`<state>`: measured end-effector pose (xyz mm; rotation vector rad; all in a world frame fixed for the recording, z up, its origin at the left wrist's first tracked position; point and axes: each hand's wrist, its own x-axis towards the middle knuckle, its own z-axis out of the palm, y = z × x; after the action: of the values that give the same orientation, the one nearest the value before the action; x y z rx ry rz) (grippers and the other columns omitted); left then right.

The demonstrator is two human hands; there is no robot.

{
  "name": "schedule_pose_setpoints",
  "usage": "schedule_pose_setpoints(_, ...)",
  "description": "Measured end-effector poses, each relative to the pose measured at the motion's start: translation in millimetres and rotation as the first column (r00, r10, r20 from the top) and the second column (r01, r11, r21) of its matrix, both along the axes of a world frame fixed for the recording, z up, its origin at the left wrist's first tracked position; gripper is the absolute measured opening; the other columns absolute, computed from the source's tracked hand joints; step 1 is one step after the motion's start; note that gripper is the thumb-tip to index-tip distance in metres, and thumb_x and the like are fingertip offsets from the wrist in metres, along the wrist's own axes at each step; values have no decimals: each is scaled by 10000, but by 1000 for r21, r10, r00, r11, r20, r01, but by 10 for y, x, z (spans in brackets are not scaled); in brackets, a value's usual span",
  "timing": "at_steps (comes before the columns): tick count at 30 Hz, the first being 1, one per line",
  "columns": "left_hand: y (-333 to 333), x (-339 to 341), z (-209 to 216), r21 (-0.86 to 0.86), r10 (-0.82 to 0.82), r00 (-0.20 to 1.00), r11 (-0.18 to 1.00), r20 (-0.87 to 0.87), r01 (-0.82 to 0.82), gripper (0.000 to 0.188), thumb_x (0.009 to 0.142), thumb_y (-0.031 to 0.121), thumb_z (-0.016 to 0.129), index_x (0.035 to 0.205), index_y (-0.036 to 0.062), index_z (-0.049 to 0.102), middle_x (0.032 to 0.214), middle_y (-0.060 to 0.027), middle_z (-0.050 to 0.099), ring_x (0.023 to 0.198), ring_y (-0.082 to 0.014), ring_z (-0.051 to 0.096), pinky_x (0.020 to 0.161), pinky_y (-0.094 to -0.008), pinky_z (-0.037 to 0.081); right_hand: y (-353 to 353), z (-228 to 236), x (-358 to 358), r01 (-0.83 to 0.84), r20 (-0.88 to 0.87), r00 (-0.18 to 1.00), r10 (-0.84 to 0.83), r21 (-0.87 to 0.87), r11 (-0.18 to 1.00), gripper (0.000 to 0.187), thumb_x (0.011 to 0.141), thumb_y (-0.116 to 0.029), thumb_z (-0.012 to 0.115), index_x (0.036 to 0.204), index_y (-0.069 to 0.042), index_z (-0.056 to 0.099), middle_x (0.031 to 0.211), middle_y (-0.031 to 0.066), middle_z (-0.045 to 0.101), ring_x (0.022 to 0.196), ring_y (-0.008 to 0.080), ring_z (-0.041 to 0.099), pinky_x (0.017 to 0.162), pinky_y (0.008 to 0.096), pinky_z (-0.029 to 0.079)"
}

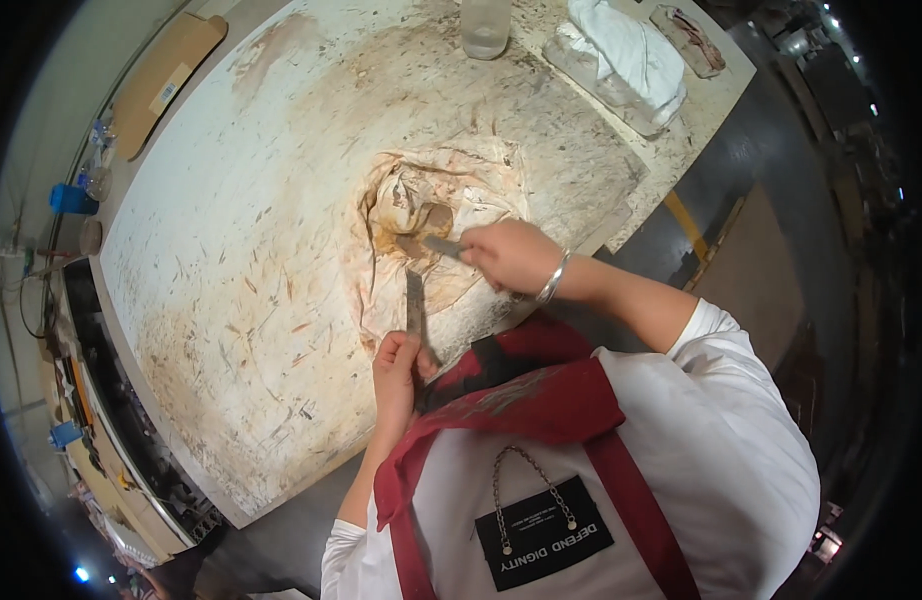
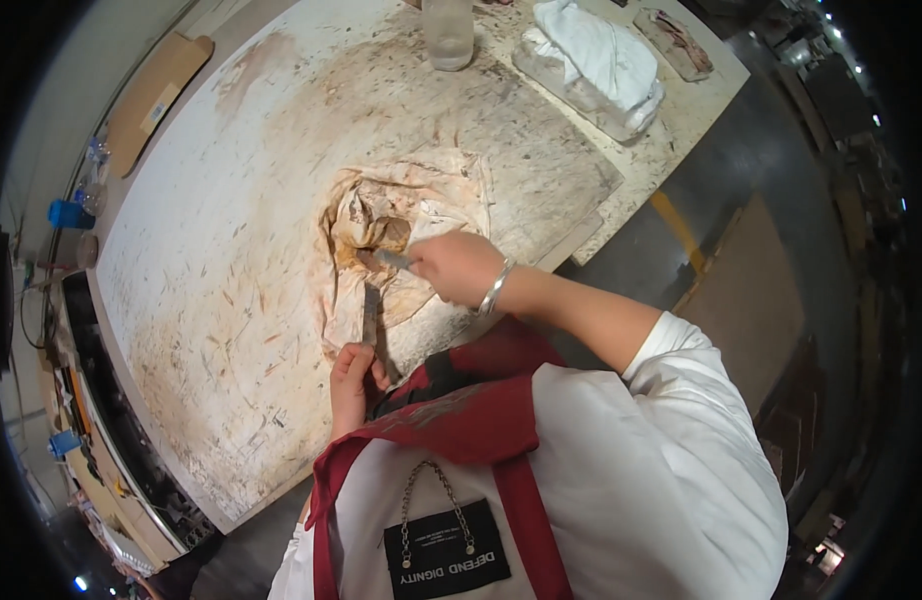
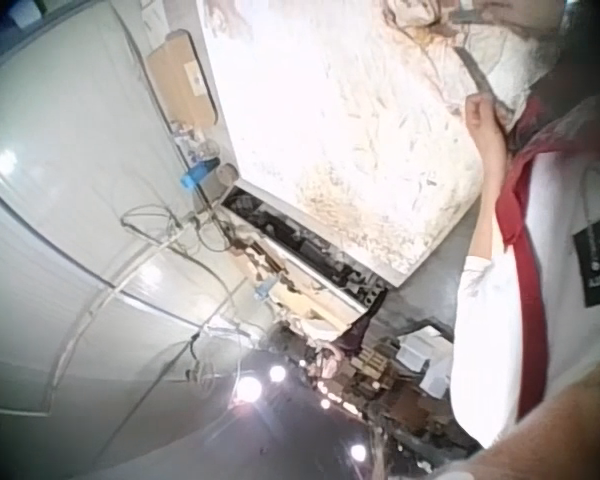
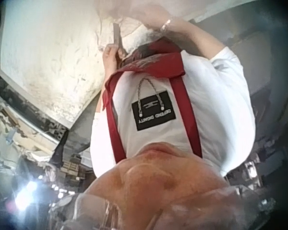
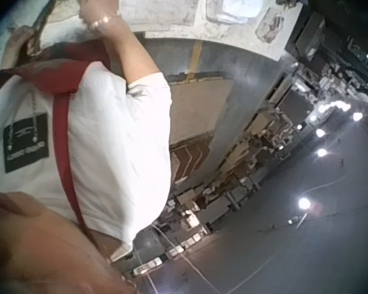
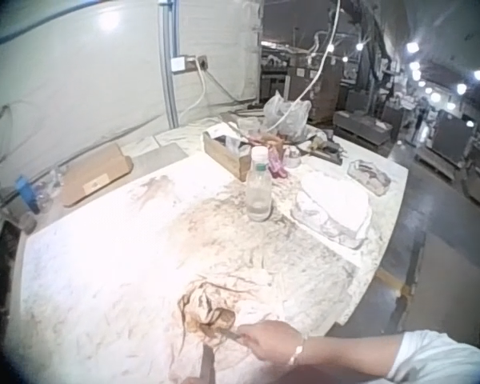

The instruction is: The person scrapes a piece of hide on a workbench using a metal tool while occasionally pouring liquid from a bottle onto the material.

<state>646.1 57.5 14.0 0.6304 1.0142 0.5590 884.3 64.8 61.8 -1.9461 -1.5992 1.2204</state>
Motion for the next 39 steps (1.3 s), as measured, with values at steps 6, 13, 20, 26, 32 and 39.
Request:
schedule_pose_setpoints(6,65,130,14,64,-70,995,995,-68,75,132,904,152,517,801,74,488,603,-5,510,536,-89,463,531,-216,374,103,-219,582,315,-287,898,-334,-112,943,207,883,-180,499,744,-32,539,500,46,539,402,112,506,375,269,387)
schedule_pose_setpoints(13,79,88,-114,-104,-3,997,995,-77,-6,154,901,166,513,763,99,497,589,-5,527,492,-91,498,470,-200,378,-42,-99,1007,236,-55,965,-257,-254,938,192,876,-151,513,733,-24,530,481,37,531,366,111,472,372,264,370)
schedule_pose_setpoints(20,96,117,-147,-87,-18,995,996,-99,10,171,903,177,523,753,99,493,572,-14,528,485,-97,490,461,-202,369,-14,-404,1272,379,-473,758,-450,-242,893,158,876,-131,507,772,-24,556,511,41,531,394,92,468,388,237,374)
schedule_pose_setpoints(26,92,117,-139,-79,4,988,997,-155,-17,187,906,171,519,739,93,486,570,-20,526,484,-100,482,468,-208,365,-150,-249,1738,293,-248,895,-370,-296,909,168,863,-147,507,802,-16,592,520,37,539,410,92,490,381,233,373)
schedule_pose_setpoints(32,96,128,-127,-61,-61,987,997,-150,53,179,912,186,509,757,96,500,586,2,527,518,-83,503,492,-206,373,104,-155,2101,441,-187,885,-427,40,897,189,900,-165,453,871,-17,567,564,23,558,457,84,508,484,233,425)
schedule_pose_setpoints(39,22,182,-18,81,-79,980,992,-181,95,165,918,209,505,816,79,509,609,3,539,543,-71,506,518,-197,370,59,-418,1311,8,597,723,-349,497,867,578,796,-367,603,1215,2,452,1231,163,482,1137,316,454,920,448,380)
